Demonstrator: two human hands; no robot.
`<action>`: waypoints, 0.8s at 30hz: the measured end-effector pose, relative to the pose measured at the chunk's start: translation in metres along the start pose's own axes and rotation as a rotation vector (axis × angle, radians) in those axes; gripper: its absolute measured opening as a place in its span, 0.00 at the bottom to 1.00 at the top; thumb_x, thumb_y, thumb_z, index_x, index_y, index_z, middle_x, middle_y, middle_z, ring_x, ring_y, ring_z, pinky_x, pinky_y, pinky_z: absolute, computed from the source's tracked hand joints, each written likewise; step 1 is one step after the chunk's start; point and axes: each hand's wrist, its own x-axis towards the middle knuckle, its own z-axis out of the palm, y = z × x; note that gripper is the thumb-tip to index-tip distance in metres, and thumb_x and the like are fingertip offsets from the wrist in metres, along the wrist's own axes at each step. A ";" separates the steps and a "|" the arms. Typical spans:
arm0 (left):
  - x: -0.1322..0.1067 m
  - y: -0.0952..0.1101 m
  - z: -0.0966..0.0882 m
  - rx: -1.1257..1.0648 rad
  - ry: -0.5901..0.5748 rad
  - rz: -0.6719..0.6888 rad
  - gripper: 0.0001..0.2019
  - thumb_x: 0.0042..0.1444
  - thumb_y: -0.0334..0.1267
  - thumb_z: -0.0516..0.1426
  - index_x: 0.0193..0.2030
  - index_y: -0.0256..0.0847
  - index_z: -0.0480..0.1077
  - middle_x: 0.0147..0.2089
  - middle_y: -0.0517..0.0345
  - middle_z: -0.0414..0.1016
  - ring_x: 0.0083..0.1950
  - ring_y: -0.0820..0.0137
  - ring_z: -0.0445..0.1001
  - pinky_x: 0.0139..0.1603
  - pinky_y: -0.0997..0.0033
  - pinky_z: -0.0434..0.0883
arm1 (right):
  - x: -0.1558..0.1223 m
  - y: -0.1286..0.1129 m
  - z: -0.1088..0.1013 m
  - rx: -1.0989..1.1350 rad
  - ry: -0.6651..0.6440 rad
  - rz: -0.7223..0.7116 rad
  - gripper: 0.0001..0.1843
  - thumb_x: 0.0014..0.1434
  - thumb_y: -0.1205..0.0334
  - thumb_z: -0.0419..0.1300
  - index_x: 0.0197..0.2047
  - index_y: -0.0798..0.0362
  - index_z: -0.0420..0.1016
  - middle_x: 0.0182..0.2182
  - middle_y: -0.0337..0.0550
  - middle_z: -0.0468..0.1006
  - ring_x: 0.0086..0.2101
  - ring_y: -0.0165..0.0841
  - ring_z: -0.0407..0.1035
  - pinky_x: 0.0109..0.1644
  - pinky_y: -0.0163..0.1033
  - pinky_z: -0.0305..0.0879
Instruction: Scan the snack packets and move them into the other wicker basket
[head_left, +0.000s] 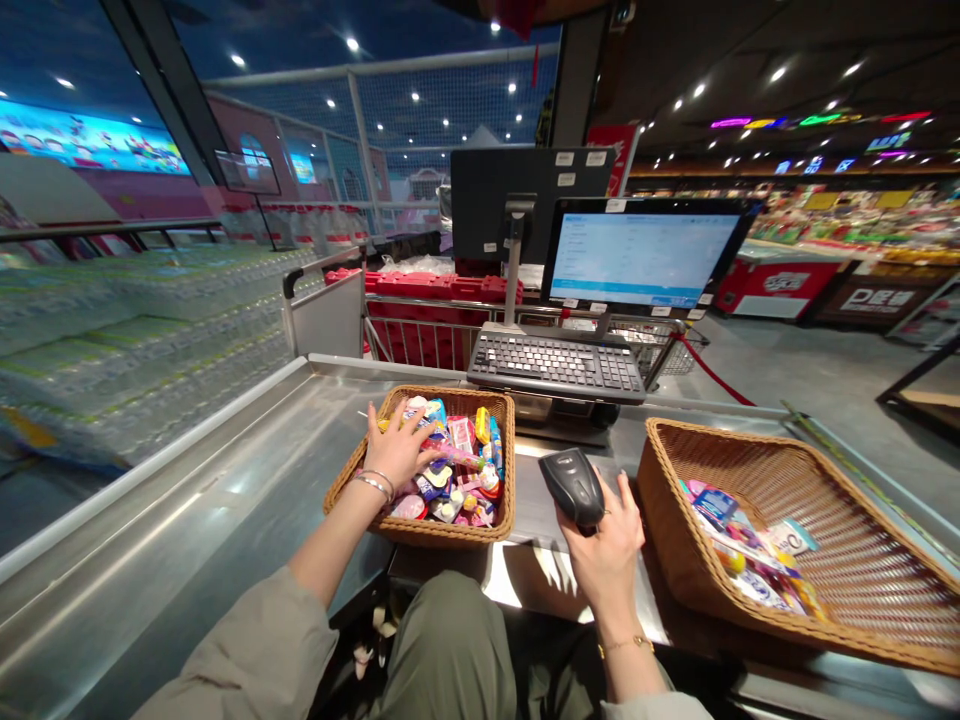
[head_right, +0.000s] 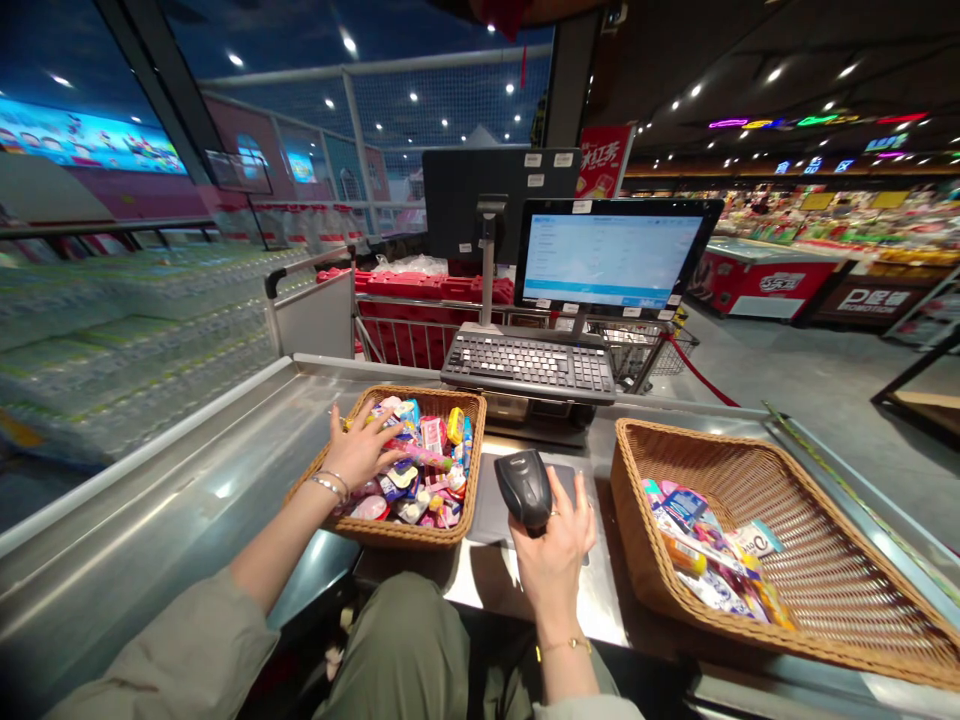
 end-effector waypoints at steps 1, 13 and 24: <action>-0.001 -0.001 0.001 0.005 -0.003 -0.001 0.17 0.59 0.52 0.58 0.53 0.55 0.75 0.65 0.51 0.69 0.71 0.44 0.56 0.62 0.19 0.26 | 0.000 0.000 0.000 0.001 -0.002 0.003 0.23 0.59 0.51 0.57 0.54 0.54 0.72 0.57 0.51 0.73 0.66 0.48 0.52 0.66 0.62 0.49; -0.013 -0.003 -0.011 -0.051 0.081 0.115 0.09 0.60 0.44 0.60 0.46 0.55 0.76 0.62 0.58 0.72 0.70 0.48 0.58 0.65 0.23 0.22 | 0.000 -0.001 -0.001 0.001 0.005 0.007 0.23 0.59 0.50 0.57 0.54 0.54 0.73 0.56 0.52 0.74 0.66 0.49 0.52 0.66 0.62 0.48; -0.016 -0.013 -0.014 -0.064 0.107 0.088 0.08 0.60 0.44 0.59 0.46 0.55 0.76 0.60 0.58 0.74 0.70 0.50 0.60 0.66 0.24 0.26 | 0.001 -0.001 -0.001 0.000 0.009 0.006 0.23 0.59 0.50 0.57 0.53 0.54 0.73 0.56 0.51 0.74 0.66 0.49 0.52 0.66 0.62 0.49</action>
